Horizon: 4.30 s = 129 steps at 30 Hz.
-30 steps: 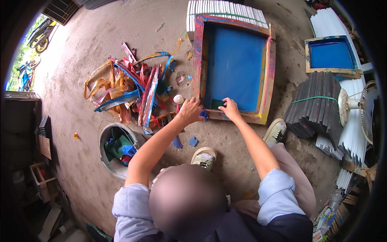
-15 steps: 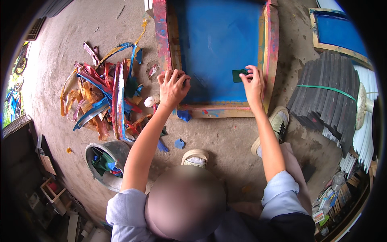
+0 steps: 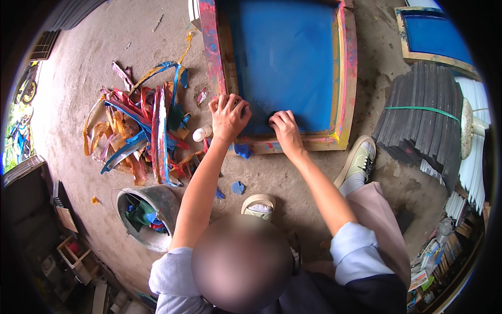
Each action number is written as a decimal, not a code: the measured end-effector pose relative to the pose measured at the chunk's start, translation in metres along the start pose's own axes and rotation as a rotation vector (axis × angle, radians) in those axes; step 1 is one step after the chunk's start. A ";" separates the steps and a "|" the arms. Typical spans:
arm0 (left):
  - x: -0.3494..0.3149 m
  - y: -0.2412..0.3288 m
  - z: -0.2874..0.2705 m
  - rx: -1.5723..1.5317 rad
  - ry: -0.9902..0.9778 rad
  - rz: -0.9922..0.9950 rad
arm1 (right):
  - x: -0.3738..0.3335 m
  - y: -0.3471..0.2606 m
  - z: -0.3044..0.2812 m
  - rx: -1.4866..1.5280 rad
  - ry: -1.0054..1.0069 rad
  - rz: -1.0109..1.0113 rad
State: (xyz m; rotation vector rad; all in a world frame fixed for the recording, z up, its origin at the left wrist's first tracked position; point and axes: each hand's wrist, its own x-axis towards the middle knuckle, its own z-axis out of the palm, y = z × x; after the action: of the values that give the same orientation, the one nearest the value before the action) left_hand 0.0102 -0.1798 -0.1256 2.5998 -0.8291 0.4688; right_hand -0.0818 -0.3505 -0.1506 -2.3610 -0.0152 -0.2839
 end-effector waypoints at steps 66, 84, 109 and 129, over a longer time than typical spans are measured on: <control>0.000 0.003 -0.001 -0.024 0.037 0.021 | 0.112 0.092 -0.082 -0.179 0.404 0.297; 0.005 0.009 0.001 0.019 0.004 0.011 | -0.016 0.089 -0.064 -0.324 0.255 0.326; 0.004 0.006 0.001 0.018 -0.008 0.002 | -0.009 0.092 -0.071 -0.230 0.174 0.220; 0.000 0.003 0.003 0.042 0.005 -0.009 | -0.044 0.071 -0.081 -0.263 0.059 0.237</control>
State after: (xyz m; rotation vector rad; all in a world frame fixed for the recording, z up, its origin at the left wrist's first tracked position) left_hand 0.0088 -0.1837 -0.1273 2.6383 -0.8145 0.4947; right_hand -0.1338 -0.4542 -0.1514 -2.5818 0.3467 -0.2514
